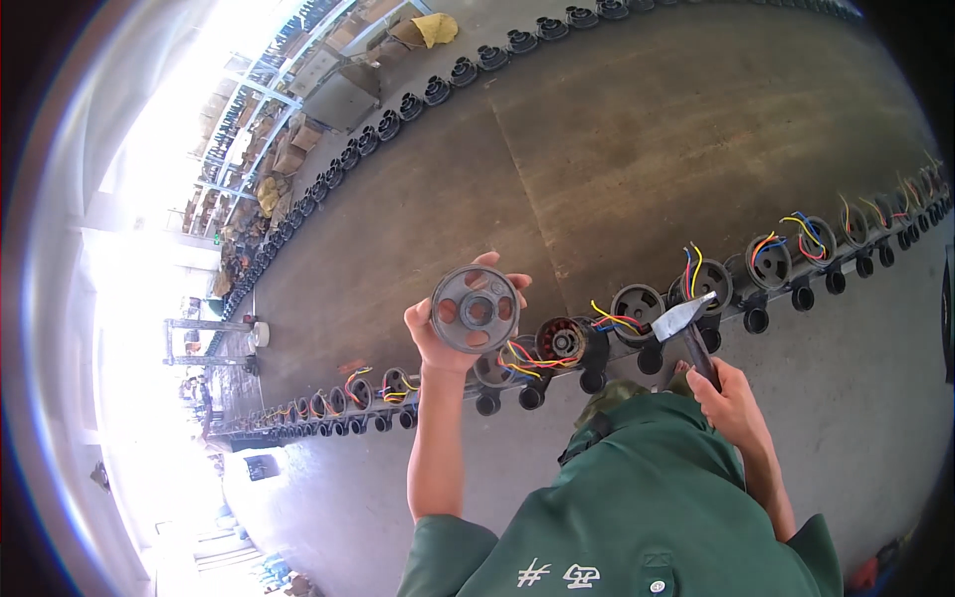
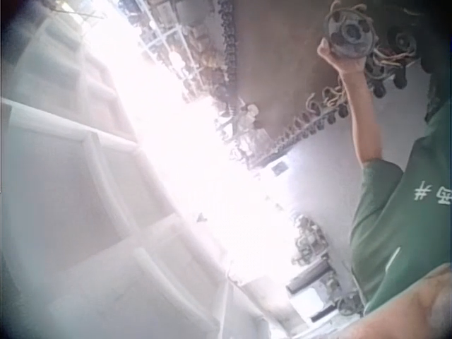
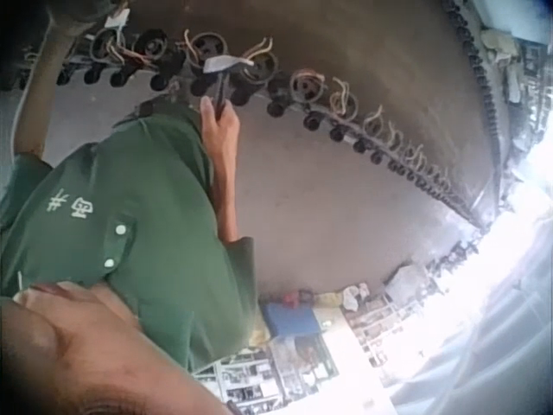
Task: The person assembles electronic components on an assembly line by hand and using a tool. The person picks up small circular metal caps and places them onto the ends of cylindrical black components, then uses a pair of pliers to secure wires onto the components.
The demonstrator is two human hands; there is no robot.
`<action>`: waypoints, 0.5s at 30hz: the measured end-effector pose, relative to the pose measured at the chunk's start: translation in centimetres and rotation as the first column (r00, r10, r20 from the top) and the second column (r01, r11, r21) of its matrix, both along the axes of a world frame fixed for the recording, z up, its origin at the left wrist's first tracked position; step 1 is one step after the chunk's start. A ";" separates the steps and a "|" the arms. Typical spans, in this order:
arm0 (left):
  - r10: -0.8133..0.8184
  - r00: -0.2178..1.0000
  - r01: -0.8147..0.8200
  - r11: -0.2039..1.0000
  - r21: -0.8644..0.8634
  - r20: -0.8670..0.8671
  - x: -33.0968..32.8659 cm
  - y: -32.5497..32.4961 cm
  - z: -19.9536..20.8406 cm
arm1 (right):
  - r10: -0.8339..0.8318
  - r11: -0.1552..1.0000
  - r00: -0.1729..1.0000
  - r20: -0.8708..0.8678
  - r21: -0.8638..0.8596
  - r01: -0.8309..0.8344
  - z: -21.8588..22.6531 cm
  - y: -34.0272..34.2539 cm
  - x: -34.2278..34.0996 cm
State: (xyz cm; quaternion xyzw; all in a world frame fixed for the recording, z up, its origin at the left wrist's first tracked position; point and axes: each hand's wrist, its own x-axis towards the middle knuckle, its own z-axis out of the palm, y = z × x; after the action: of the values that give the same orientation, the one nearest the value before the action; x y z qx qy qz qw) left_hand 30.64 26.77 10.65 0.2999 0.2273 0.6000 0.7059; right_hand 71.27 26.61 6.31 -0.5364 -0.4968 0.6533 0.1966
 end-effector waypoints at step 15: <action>0.314 -0.274 -0.376 0.835 0.401 -0.909 -0.2 2.7 -7.9 | 0.008 0.998 0.995 0.102 0.068 -0.015 0.1 1.1 1.7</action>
State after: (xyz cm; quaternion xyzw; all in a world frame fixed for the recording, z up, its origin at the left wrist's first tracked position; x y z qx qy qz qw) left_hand 30.40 29.48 2.78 0.5477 0.7612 0.3352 0.0904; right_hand 72.98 27.68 6.44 -0.5590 -0.5315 0.6088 0.1853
